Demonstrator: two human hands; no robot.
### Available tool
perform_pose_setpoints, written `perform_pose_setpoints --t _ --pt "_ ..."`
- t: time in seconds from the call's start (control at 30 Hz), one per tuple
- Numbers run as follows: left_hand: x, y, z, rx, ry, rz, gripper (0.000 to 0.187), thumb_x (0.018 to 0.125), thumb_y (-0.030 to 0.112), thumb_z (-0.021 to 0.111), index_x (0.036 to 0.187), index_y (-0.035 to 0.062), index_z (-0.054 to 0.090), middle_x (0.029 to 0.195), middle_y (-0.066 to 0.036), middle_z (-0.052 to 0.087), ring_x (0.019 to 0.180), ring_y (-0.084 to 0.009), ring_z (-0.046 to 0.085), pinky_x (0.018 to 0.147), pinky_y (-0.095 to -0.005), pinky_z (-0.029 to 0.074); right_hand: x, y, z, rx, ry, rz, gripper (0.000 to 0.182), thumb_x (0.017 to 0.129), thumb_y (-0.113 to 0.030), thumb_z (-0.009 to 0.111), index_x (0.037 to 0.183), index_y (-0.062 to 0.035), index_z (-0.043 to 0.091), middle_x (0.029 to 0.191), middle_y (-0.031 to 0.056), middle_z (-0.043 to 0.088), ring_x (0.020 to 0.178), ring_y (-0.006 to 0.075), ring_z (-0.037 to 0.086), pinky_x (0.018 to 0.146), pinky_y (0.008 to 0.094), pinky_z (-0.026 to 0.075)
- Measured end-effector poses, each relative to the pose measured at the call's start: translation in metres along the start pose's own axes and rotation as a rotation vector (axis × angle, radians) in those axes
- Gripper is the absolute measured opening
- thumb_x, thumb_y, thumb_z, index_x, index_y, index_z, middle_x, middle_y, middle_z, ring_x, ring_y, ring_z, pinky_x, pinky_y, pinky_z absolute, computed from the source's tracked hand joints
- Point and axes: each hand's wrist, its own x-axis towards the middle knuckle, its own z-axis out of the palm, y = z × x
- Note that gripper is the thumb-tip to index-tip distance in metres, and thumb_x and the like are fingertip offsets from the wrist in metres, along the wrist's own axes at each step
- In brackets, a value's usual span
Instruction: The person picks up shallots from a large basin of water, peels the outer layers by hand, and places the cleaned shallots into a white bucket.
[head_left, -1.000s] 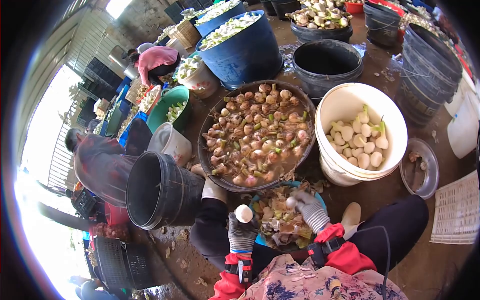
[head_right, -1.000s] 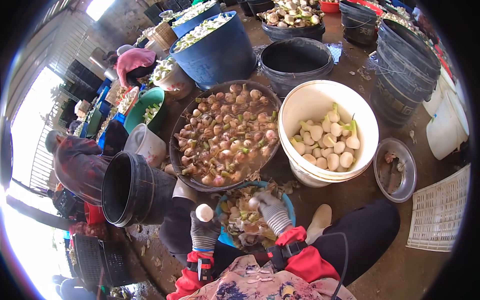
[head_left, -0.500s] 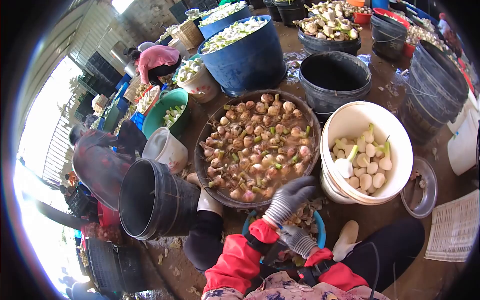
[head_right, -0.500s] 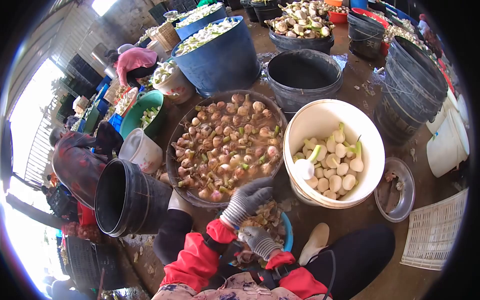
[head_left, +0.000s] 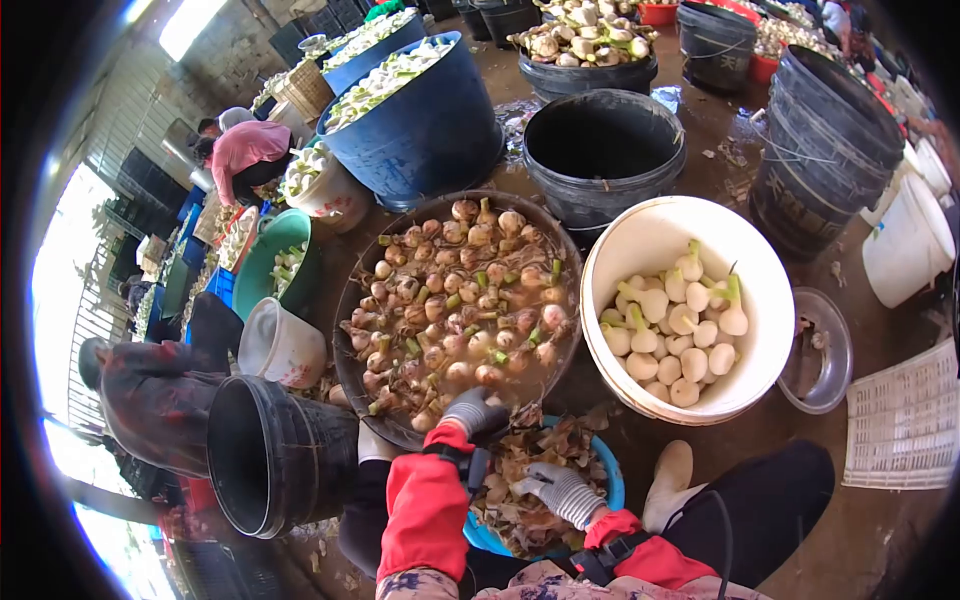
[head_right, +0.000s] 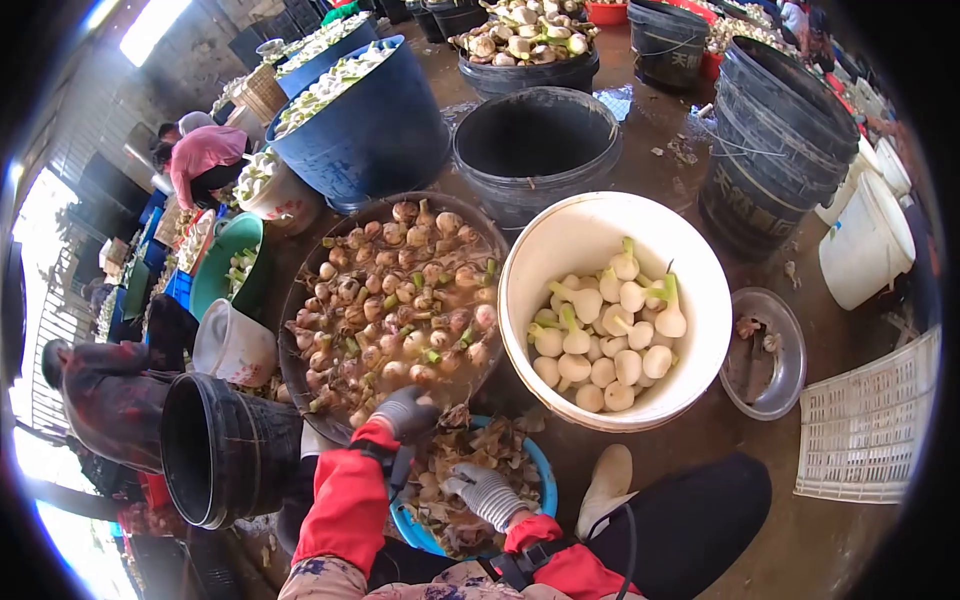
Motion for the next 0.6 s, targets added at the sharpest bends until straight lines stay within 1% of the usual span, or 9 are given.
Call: perform_pose_setpoints --t 0.03,0.13,0.23,0.27,0.33,0.37,0.47,0.53,0.6 --pt "-0.014 -0.001 -0.002 0.007 0.000 -0.008 0.057 0.074 0.041 0.066 0.117 0.0049 0.057 0.111 -0.017 0.062 0.102 -0.0286 0.060 0.092 -0.0354 0.045 0.000 -0.004 -0.001 0.142 0.023 0.040 0.033 0.087 -0.022 0.059 0.111 0.0010 0.059 0.101 0.0147 0.065 0.093 0.0221 0.061 0.084 0.0299 0.046" --pt "-0.079 -0.002 -0.003 -1.248 -0.039 0.272 0.046 0.078 0.017 0.068 0.119 0.0054 0.051 0.106 -0.010 0.058 0.096 -0.0223 0.059 0.084 -0.0341 0.050 0.000 0.003 0.006 0.246 0.096 0.031 0.031 0.089 -0.018 0.058 0.113 0.0004 0.058 0.100 0.0113 0.065 0.091 0.0156 0.060 0.082 0.0281 0.047" --pt "-0.140 -0.003 0.021 -1.622 -0.023 0.366 0.052 0.077 0.015 0.070 0.122 0.0058 0.045 0.113 -0.013 0.054 0.101 -0.0271 0.057 0.085 -0.0427 0.051 -0.012 -0.030 -0.001 0.557 0.210 0.039 0.031 0.087 -0.007 0.060 0.116 0.0018 0.057 0.106 0.0077 0.063 0.094 0.0128 0.057 0.084 0.0250 0.046" --pt "-0.159 0.000 0.028 -1.765 -0.072 0.375 0.045 0.077 0.014 0.071 0.116 0.0061 0.050 0.111 -0.012 0.055 0.101 -0.0268 0.057 0.087 -0.0436 0.050 -0.012 -0.031 -0.001 0.558 0.205 0.035 0.031 0.087 -0.007 0.060 0.116 0.0018 0.057 0.106 0.0077 0.063 0.094 0.0128 0.057 0.084 0.0250 0.046" --pt "-0.171 -0.014 0.055 -1.736 -0.082 0.396 0.037 0.077 0.012 0.071 0.109 0.0055 0.055 0.110 -0.011 0.056 0.103 -0.0263 0.056 0.091 -0.0430 0.048 -0.013 -0.027 0.001 0.520 0.224 -0.110 0.034 0.087 -0.008 0.060 0.119 0.0012 0.056 0.110 0.0088 0.062 0.098 0.0132 0.056 0.086 0.0243 0.046" --pt "-0.179 -0.009 0.066 -1.701 0.010 0.427 0.033 0.077 0.007 0.069 0.107 0.0048 0.058 0.101 -0.011 0.062 0.097 -0.0259 0.059 0.091 -0.0401 0.046 -0.022 -0.039 -0.002 0.504 0.173 -0.093 0.037 0.087 -0.009 0.060 0.122 0.0016 0.054 0.113 0.0102 0.061 0.100 0.0133 0.055 0.087 0.0250 0.046" --pt "-0.196 0.000 0.090 -1.285 0.265 0.419 0.056 0.072 0.006 0.075 0.122 0.0000 0.050 0.117 -0.007 0.054 0.107 -0.0190 0.052 0.097 -0.0312 0.040 -0.027 -0.030 0.001 0.365 0.091 -0.149 0.041 0.086 -0.009 0.061 0.124 0.0010 0.052 0.115 0.0111 0.061 0.100 0.0130 0.055 0.087 0.0251 0.045" --pt "-0.205 0.014 0.100 -0.985 0.394 0.430 0.074 0.066 0.008 0.079 0.130 -0.0020 0.043 0.123 -0.011 0.052 0.113 -0.0207 0.050 0.098 -0.0309 0.039 -0.025 -0.020 0.005 0.513 0.050 -0.112 0.044 0.085 -0.008 0.061 0.127 0.0004 0.049 0.116 0.0114 0.060 0.100 0.0135 0.056 0.087 0.0249 0.045" --pt "-0.208 0.018 0.109 -0.765 0.461 0.454 0.077 0.064 0.012 0.079 0.130 -0.0013 0.043 0.122 -0.014 0.054 0.113 -0.0248 0.052 0.098 -0.0323 0.040 -0.034 -0.027 0.002 0.291 0.066 -0.165 0.046 0.086 -0.008 0.058 0.129 0.0018 0.046 0.123 0.0152 0.056 0.110 0.0184 0.054 0.096 0.0278 0.042"
